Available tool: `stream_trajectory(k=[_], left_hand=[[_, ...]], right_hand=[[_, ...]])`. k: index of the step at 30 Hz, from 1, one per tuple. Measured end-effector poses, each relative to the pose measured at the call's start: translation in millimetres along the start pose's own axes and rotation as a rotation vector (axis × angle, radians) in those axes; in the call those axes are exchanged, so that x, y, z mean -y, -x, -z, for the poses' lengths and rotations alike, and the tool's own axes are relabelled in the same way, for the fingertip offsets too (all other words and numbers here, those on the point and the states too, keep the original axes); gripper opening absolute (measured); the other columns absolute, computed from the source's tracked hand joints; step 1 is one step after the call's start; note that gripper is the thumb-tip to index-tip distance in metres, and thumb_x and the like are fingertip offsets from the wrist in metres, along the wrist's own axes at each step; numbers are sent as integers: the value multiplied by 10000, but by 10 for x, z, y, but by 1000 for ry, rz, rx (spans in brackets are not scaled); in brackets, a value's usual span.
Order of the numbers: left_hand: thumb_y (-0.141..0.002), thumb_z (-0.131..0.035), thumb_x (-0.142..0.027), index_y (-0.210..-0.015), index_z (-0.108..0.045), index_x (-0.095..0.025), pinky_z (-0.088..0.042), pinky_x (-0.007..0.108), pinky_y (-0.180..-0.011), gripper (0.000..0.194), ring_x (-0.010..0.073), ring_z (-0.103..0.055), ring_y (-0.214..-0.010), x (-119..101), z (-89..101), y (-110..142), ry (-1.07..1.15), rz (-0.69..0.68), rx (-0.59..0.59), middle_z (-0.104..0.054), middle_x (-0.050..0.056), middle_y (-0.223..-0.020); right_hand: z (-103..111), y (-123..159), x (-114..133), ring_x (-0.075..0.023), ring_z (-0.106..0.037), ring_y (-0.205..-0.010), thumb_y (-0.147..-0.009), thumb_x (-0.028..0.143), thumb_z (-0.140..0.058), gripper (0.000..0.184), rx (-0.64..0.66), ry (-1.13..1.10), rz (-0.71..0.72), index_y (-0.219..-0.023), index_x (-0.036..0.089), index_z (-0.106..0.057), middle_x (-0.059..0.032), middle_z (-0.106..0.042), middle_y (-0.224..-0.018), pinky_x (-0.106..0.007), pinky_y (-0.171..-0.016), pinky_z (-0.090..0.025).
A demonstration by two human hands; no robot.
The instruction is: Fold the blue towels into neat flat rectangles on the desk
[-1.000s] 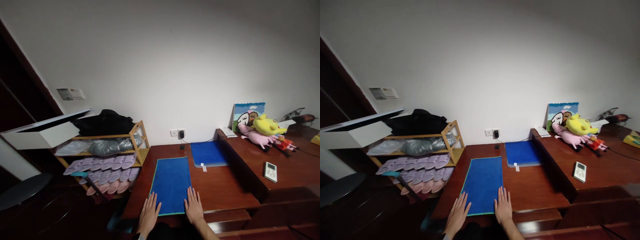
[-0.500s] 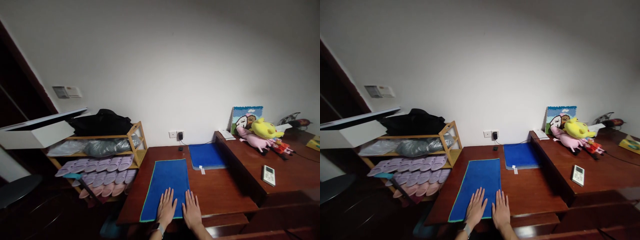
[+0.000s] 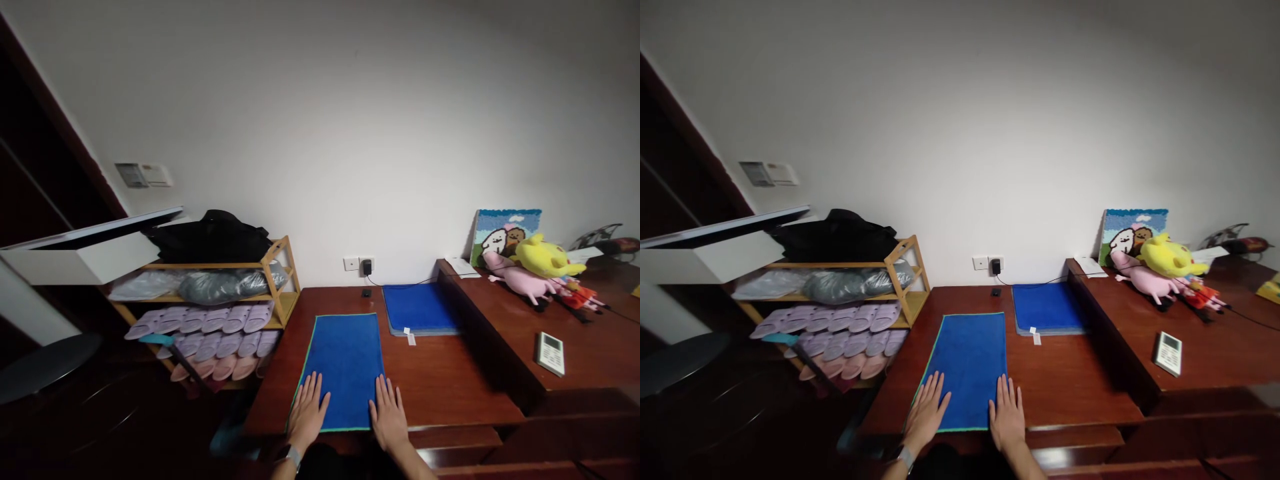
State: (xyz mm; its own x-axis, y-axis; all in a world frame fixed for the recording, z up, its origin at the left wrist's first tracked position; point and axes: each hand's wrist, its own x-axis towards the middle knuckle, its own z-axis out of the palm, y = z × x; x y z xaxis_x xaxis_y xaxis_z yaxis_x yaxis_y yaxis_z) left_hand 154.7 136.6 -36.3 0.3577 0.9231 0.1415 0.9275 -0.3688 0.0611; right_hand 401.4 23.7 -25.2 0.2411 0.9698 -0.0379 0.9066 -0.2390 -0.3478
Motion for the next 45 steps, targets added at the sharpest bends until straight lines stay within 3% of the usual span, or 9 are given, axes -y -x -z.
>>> stream_trajectory(k=[4,10,14,24,27,32,35,38,45], left_hand=[[-1037,-239,-600,-1610,-305,-175,-234,476,-1277,716,251,-250,-1558,-15,-39,3,6,-5,-15,-231,73,-1684],[-1038,-233,-609,-1609,-313,-185,-228,462,-1277,716,251,-264,-1555,-3,-42,15,9,-8,-26,-260,71,-1683],[-1041,-225,-607,-1609,-312,-184,-235,469,-1275,713,245,-269,-1554,-14,-37,35,15,-12,-18,-262,67,-1681],[-1041,-245,-585,-1605,-318,-166,-252,474,-1269,707,252,-271,-1552,-27,-28,46,15,-1,0,-264,82,-1679],[-1055,-208,-564,-1608,-304,-156,-245,475,-1276,694,240,-259,-1556,-317,51,-115,55,-78,-14,-253,78,-1681],[-1066,-156,-551,-1622,-262,-204,-229,448,-1289,664,207,-228,-1566,-1149,157,-524,168,-300,50,-260,33,-1686],[-1064,-133,-553,-1618,-280,-207,-213,458,-1291,669,214,-231,-1566,-1375,125,-673,185,-328,116,-282,39,-1680],[-1063,-144,-556,-1619,-274,-229,-206,466,-1290,657,215,-228,-1566,-1211,51,-681,169,-319,117,-280,29,-1681],[-1049,-201,-603,-1617,-272,-204,-233,498,-1273,698,248,-241,-1561,-208,22,-427,66,-71,38,-255,70,-1684]], right_hand=[[80,-109,-2,-236,-50,-1586,-1040,531,-190,679,-20,-2,-15,-1630,196,-163,36,-90,-1689,-466,-1297,-84],[284,-498,135,-215,-37,-1588,-1048,479,-124,667,-1,10,-40,-1638,169,-117,23,-58,-1699,-434,-1294,-55],[226,-606,159,-224,-37,-1589,-1040,453,-139,674,40,39,-58,-1633,132,-121,3,-70,-1701,-433,-1292,-19],[143,-573,118,-215,-48,-1587,-1032,461,-159,691,23,7,-49,-1627,110,-143,-16,-68,-1698,-413,-1294,-21],[111,-566,120,-215,-51,-1587,-1032,458,-163,688,14,-1,-43,-1623,107,-157,-22,-70,-1696,-414,-1295,-28],[12,-598,61,-227,-42,-1587,-1030,415,-170,661,9,17,-8,-1623,122,-168,-45,-77,-1698,-440,-1292,-25],[-45,-627,23,-230,-31,-1587,-1025,372,-182,640,18,32,37,-1627,153,-174,-47,-87,-1699,-463,-1288,-26],[-22,-620,37,-226,-49,-1587,-1035,422,-139,659,10,31,2,-1627,134,-160,-42,-93,-1701,-443,-1291,-31],[176,-532,148,-215,-56,-1587,-1028,458,-169,697,15,3,-45,-1626,102,-154,-24,-86,-1698,-414,-1296,-32]])
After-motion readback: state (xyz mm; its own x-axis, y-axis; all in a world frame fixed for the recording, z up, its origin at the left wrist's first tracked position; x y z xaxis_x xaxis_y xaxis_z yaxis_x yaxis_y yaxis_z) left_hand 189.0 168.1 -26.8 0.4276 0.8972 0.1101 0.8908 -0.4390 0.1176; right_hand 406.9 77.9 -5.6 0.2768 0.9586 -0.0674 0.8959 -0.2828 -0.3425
